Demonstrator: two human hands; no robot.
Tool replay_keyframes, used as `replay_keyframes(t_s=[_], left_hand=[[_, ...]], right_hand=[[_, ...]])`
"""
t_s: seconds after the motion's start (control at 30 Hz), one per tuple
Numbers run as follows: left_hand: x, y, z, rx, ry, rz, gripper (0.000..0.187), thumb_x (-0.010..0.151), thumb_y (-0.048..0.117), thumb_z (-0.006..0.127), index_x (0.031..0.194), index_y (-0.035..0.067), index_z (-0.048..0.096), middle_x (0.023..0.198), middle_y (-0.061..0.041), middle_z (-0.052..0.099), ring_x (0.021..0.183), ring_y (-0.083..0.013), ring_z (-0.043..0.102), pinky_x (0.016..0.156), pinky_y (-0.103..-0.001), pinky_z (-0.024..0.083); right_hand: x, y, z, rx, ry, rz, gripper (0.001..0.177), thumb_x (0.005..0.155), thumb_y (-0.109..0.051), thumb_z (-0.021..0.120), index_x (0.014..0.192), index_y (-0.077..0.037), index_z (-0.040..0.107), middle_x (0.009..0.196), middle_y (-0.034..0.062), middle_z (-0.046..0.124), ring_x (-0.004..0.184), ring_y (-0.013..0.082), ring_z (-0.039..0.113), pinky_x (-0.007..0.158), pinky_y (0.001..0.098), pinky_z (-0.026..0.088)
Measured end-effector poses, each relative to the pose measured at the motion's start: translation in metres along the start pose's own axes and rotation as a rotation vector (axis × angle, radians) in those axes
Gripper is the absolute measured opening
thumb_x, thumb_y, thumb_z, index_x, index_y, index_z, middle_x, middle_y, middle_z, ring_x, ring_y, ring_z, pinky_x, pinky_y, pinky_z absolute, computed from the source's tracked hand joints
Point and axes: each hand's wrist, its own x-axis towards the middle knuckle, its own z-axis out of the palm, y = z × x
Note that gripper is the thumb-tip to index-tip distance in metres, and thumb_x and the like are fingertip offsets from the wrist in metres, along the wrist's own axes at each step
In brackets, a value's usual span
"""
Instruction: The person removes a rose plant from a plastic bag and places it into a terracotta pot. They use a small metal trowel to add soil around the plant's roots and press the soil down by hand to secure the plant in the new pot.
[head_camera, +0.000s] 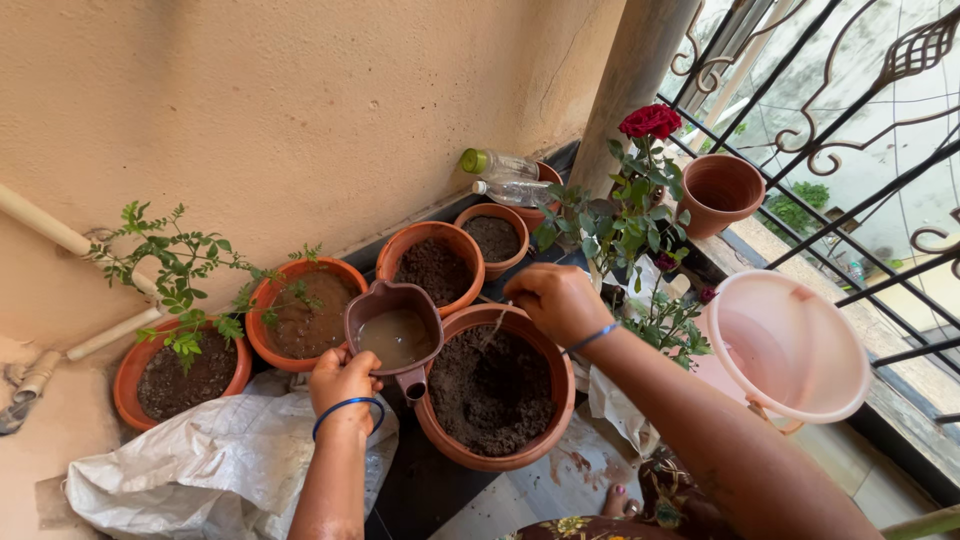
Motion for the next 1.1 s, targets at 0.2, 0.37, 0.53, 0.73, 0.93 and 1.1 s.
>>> replay_keyframes(t_s=[0.2, 0.37, 0.53, 0.73, 0.93, 1.1], left_hand=[[-0.004, 0.01, 0.01, 0.092, -0.035, 0.074, 0.018, 0.071, -0.004, 0.069, 0.072, 0.002, 0.051, 0.077, -0.003, 0.068, 0.053, -0.0128, 0.054, 0.044, -0.029, 0.047], [-0.001, 0.001, 0.028, 0.246, -0.18, 0.057, 0.012, 0.069, -0.002, 0.068, 0.071, 0.003, 0.057, 0.065, -0.005, 0.055, 0.05, -0.014, 0.05, 0.043, -0.031, 0.04], [-0.015, -0.007, 0.053, 0.259, -0.311, 0.182, 0.012, 0.067, 0.002, 0.069, 0.068, 0.004, 0.058, 0.062, -0.001, 0.055, 0.054, -0.0096, 0.049, 0.047, -0.029, 0.042], [-0.033, 0.014, 0.057, 0.341, -0.297, 0.054, 0.016, 0.067, 0.003, 0.07, 0.066, 0.002, 0.053, 0.058, -0.004, 0.054, 0.054, -0.0147, 0.048, 0.05, -0.033, 0.042], [-0.028, 0.027, 0.044, 0.446, -0.152, 0.152, 0.015, 0.065, 0.007, 0.073, 0.067, 0.003, 0.059, 0.06, -0.006, 0.06, 0.056, -0.0155, 0.055, 0.054, -0.033, 0.047], [-0.018, 0.034, 0.031, 0.26, -0.077, 0.05, 0.017, 0.07, 0.004, 0.07, 0.07, -0.001, 0.054, 0.06, -0.01, 0.056, 0.048, -0.0173, 0.05, 0.044, -0.035, 0.04]], right_hand=[[-0.019, 0.015, 0.034, -0.087, -0.001, -0.6, 0.027, 0.062, -0.004, 0.07, 0.088, -0.011, 0.076, 0.107, 0.0126, 0.074, 0.098, 0.0354, 0.072, 0.086, 0.0433, 0.057], [-0.006, -0.025, 0.023, 0.038, 0.058, -0.344, 0.021, 0.078, -0.003, 0.067, 0.097, -0.008, 0.075, 0.102, 0.0128, 0.073, 0.094, 0.0352, 0.072, 0.085, 0.0416, 0.06], [0.042, -0.052, 0.099, -0.429, -0.595, -0.078, 0.027, 0.09, -0.022, 0.062, 0.109, -0.009, 0.075, 0.112, 0.0215, 0.075, 0.1, 0.0367, 0.073, 0.09, 0.0449, 0.057], [0.061, -0.012, 0.159, -0.353, -0.67, -0.033, 0.029, 0.088, -0.023, 0.063, 0.108, -0.006, 0.075, 0.114, 0.0228, 0.071, 0.105, 0.0363, 0.07, 0.09, 0.0443, 0.055], [0.035, 0.019, 0.074, 1.735, -0.713, 0.242, 0.036, 0.12, -0.019, 0.056, 0.087, -0.009, 0.062, 0.07, -0.0015, 0.051, 0.053, 0.0094, 0.044, 0.042, 0.0241, 0.034], [0.025, 0.028, 0.072, 0.806, -0.339, 0.091, 0.025, 0.1, -0.02, 0.058, 0.118, -0.004, 0.066, 0.098, 0.0034, 0.07, 0.078, 0.0152, 0.064, 0.067, 0.0287, 0.054]])
